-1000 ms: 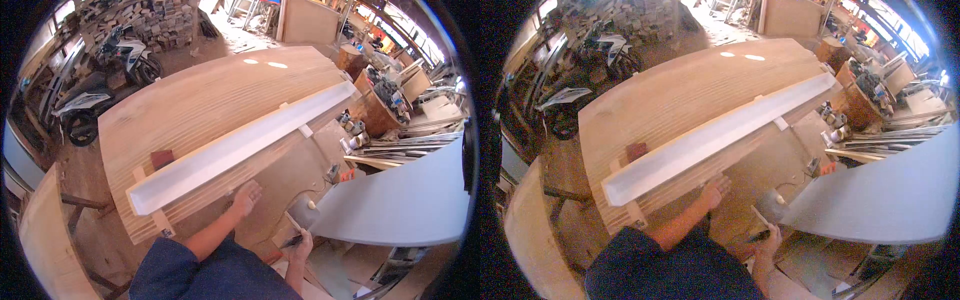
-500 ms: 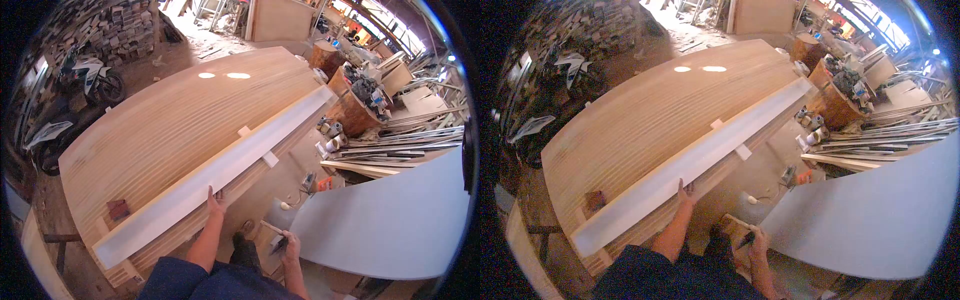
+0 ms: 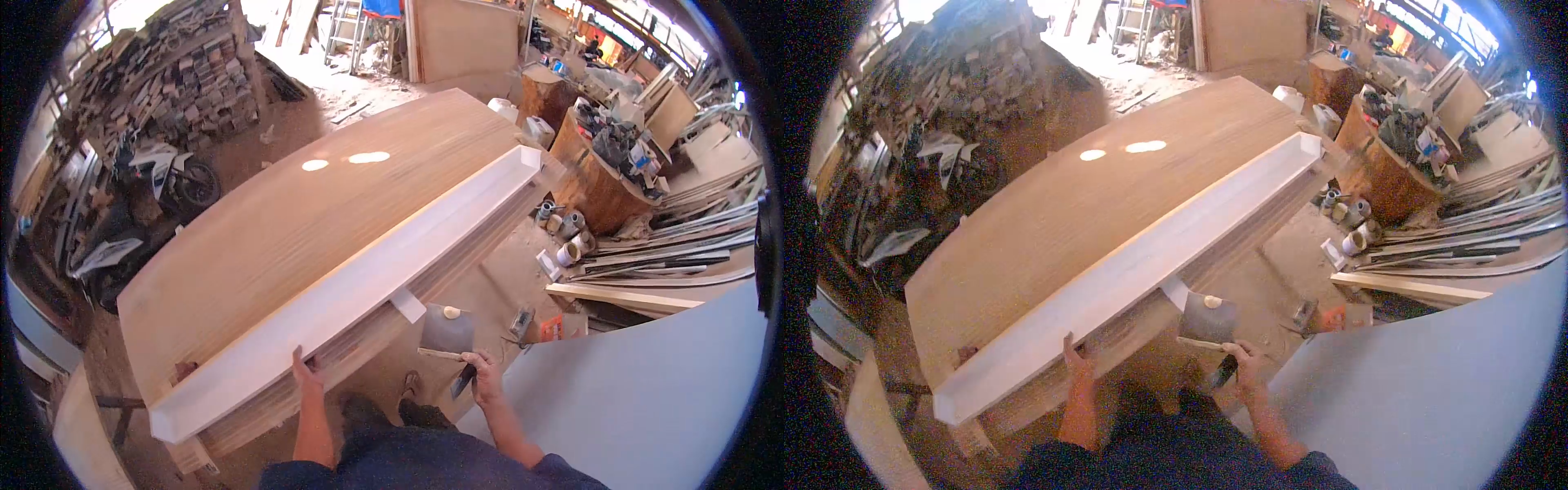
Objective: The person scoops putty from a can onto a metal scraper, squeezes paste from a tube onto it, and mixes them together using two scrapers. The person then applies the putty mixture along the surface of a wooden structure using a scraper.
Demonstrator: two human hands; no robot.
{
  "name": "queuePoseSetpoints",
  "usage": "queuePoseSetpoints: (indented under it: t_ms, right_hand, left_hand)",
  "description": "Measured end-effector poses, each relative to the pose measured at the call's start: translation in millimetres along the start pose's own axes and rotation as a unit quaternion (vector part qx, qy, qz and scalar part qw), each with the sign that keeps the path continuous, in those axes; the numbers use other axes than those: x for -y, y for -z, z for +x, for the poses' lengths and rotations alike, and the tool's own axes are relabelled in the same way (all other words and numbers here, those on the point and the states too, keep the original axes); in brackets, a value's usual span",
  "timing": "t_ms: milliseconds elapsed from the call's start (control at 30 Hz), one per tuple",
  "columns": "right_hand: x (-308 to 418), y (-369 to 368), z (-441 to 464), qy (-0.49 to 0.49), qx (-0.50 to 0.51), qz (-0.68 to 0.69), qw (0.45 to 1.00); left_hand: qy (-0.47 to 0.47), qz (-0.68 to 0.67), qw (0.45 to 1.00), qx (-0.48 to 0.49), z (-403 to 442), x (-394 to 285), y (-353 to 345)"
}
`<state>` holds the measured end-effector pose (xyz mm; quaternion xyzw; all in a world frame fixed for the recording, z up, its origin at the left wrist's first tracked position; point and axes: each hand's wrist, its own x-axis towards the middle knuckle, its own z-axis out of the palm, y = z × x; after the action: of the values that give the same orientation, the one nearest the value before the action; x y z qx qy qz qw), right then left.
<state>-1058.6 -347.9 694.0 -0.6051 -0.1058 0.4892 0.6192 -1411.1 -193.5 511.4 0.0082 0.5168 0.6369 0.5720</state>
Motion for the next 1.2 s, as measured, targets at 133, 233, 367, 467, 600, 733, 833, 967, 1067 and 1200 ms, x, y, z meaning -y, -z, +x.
queuePoseSetpoints:
  t_ms: [133, 233, 367, 467, 600, 733, 833, 967, 1067, 1200]
  right_hand:
    - [20, 11, 26, -0.023, 0.001, -0.029, 0.999]
    - [27, 6, 37, -0.005, 0.006, -0.024, 1.000]
    - [39, -5, 46, -0.016, 0.030, 0.003, 0.999]
    - [41, -9, 60, -0.020, 0.032, 0.011, 0.999]
    - [55, -27, 62, -0.025, 0.024, 0.034, 0.999]
    - [56, -26, 77, 0.006, 0.040, 0.022, 0.999]
    - [73, -43, 82, -0.004, 0.039, 0.058, 0.998]
    - [78, -53, 87, -0.006, 0.042, 0.023, 0.999]
    - [71, -50, 92, 0.004, 0.074, 0.009, 0.997]
    - [67, -49, 88, 0.002, 0.076, -0.001, 0.997]
  left_hand:
    - [0.028, 0.018, 0.998, 0.045, 24, -24, 3]
    - [-0.026, 0.048, 0.998, 0.041, 27, -31, -2]
    - [0.039, 0.010, 0.999, -0.029, 41, -52, -18]
    - [0.020, 0.069, 0.997, -0.032, 40, -62, -23]
    - [-0.286, 0.461, 0.832, 0.112, -2, -71, -19]
    - [-0.416, 0.607, 0.671, 0.090, -45, -80, -24]
    - [-0.340, 0.658, 0.670, 0.049, -80, -88, -40]
    - [-0.305, 0.663, 0.676, 0.095, -71, -84, -26]
    - [-0.228, 0.607, 0.754, 0.104, -90, -90, -40]
    - [0.027, 0.180, 0.982, 0.041, -85, -93, -31]
